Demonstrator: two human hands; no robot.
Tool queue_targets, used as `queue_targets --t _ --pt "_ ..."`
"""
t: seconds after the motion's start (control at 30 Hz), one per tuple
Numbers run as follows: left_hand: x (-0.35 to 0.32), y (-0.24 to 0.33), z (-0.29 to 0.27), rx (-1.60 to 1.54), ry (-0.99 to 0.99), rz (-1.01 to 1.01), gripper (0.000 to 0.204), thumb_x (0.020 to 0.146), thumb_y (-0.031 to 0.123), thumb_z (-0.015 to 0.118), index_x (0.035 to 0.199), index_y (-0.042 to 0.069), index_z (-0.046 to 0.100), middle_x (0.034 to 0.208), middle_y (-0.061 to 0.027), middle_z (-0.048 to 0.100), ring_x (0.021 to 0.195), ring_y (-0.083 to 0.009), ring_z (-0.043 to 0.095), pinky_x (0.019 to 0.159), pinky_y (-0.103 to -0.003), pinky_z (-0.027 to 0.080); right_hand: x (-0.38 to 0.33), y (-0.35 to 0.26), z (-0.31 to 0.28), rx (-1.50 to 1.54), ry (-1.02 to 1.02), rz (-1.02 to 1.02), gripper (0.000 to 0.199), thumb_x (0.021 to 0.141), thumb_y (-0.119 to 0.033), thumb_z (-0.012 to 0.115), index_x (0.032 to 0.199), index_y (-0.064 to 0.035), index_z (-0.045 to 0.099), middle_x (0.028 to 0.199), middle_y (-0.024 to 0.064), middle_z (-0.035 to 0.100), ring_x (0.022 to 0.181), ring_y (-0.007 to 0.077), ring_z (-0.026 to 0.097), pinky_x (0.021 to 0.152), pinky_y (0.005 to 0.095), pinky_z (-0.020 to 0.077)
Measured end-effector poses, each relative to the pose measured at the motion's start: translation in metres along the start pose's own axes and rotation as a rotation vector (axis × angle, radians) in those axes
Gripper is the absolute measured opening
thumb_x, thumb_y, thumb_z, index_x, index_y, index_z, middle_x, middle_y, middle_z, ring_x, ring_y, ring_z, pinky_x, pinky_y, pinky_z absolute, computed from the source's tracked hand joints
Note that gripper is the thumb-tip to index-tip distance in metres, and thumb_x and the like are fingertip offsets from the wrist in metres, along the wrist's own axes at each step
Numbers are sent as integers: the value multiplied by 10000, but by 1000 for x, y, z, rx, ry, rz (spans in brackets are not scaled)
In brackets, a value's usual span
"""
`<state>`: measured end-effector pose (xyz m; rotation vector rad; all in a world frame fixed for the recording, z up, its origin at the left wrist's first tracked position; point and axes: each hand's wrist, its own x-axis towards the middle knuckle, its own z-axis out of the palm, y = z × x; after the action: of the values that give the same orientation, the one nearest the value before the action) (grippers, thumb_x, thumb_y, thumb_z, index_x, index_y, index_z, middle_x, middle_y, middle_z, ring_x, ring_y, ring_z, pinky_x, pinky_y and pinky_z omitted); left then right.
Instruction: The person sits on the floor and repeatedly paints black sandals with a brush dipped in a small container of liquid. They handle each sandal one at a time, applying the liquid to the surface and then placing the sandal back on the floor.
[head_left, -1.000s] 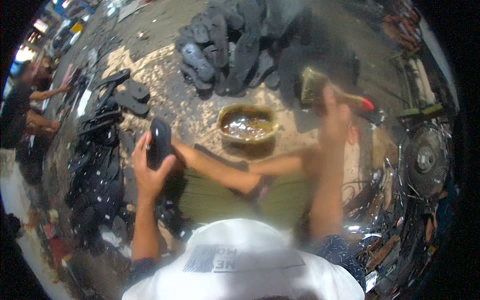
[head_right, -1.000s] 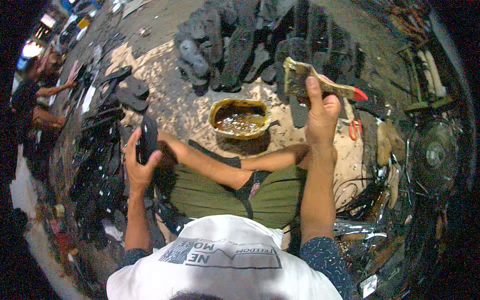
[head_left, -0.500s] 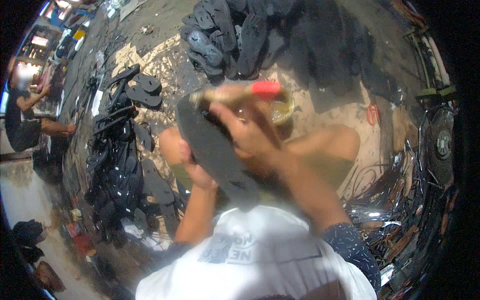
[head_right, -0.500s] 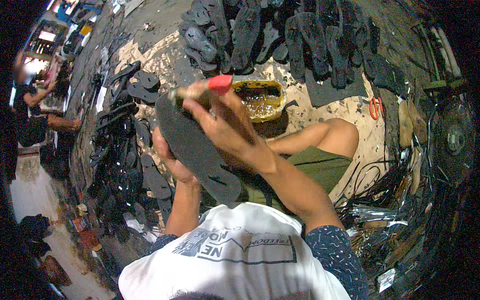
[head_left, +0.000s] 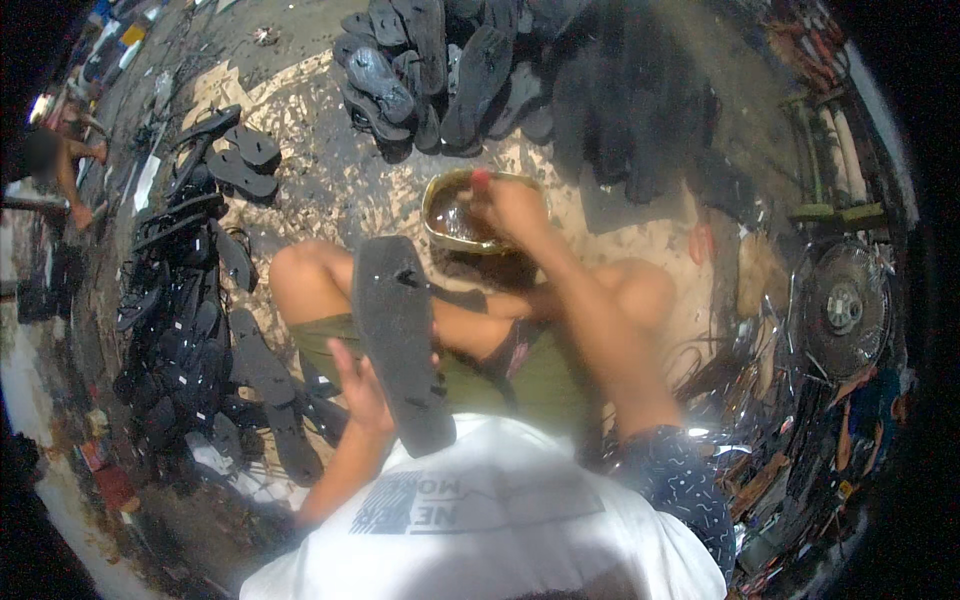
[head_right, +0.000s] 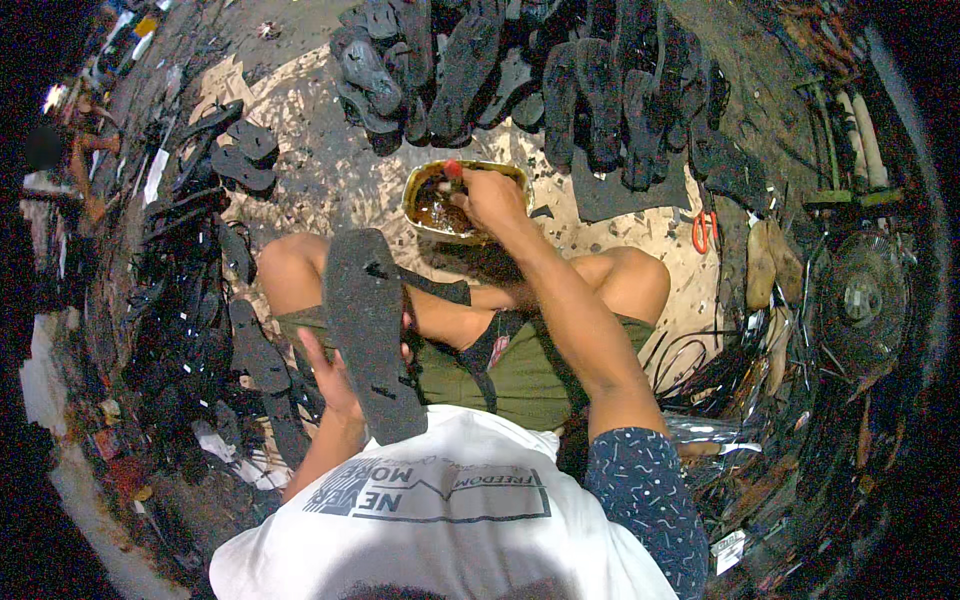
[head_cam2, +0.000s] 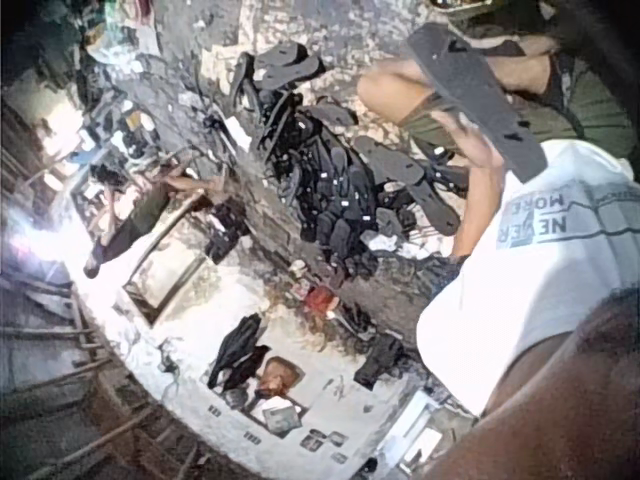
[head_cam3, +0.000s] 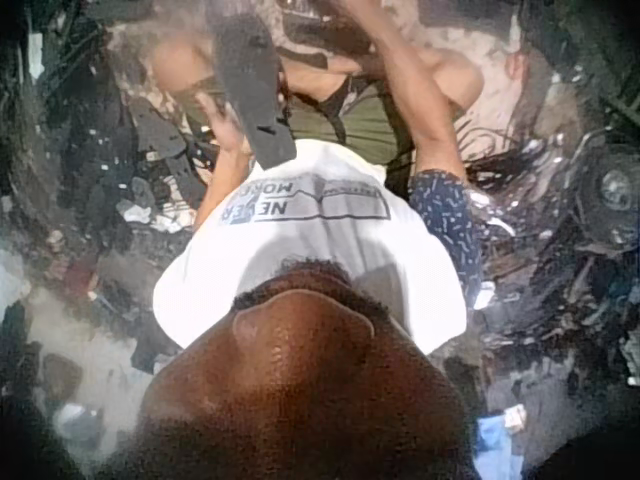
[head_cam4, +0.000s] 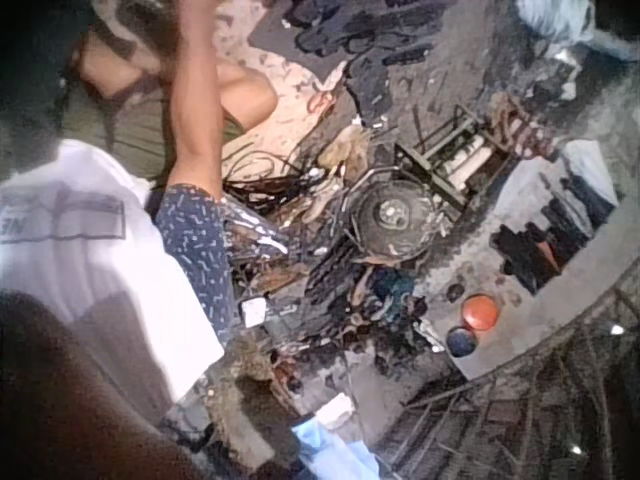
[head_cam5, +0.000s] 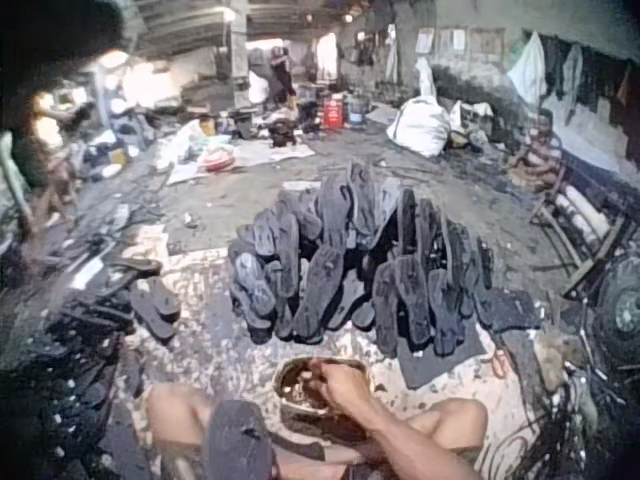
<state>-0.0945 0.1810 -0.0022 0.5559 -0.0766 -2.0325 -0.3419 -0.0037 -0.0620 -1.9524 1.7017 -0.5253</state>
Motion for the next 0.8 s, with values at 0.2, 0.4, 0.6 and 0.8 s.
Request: queue_targets --t 0.2,0.4,0.6,0.8 --pt "6 -4 -12 325 251 133 728 925 686 408 1263 49 515 1098 -115 621 920 -201 624 779 -321 529 -27 31 -31 618 388 -35 355 865 -215 727 1162 -38 644 935 74 719 887 224 674 851 333 508" --pt "86 31 3 372 205 279 641 944 659 404 1125 70 580 986 -87 638 864 -160 618 748 -310 524 -87 9 -98 73 340 115 256 915 -214 669 1074 -14 677 997 90 725 890 180 678 827 317 516" --pt "131 19 31 179 -63 259 564 979 578 416 1173 74 578 1035 -81 647 934 -201 621 818 -341 527 -96 -119 -63 602 266 19 277 915 -222 658 1082 -2 663 1112 138 658 999 255 638 900 348 484" --pt "127 40 46 72 -235 261 578 982 558 416 1186 50 599 1003 -127 688 862 -240 667 780 -383 560 -98 -103 -13 744 309 -254 234 911 -109 649 1134 -39 649 1090 128 658 1038 254 624 917 370 478"
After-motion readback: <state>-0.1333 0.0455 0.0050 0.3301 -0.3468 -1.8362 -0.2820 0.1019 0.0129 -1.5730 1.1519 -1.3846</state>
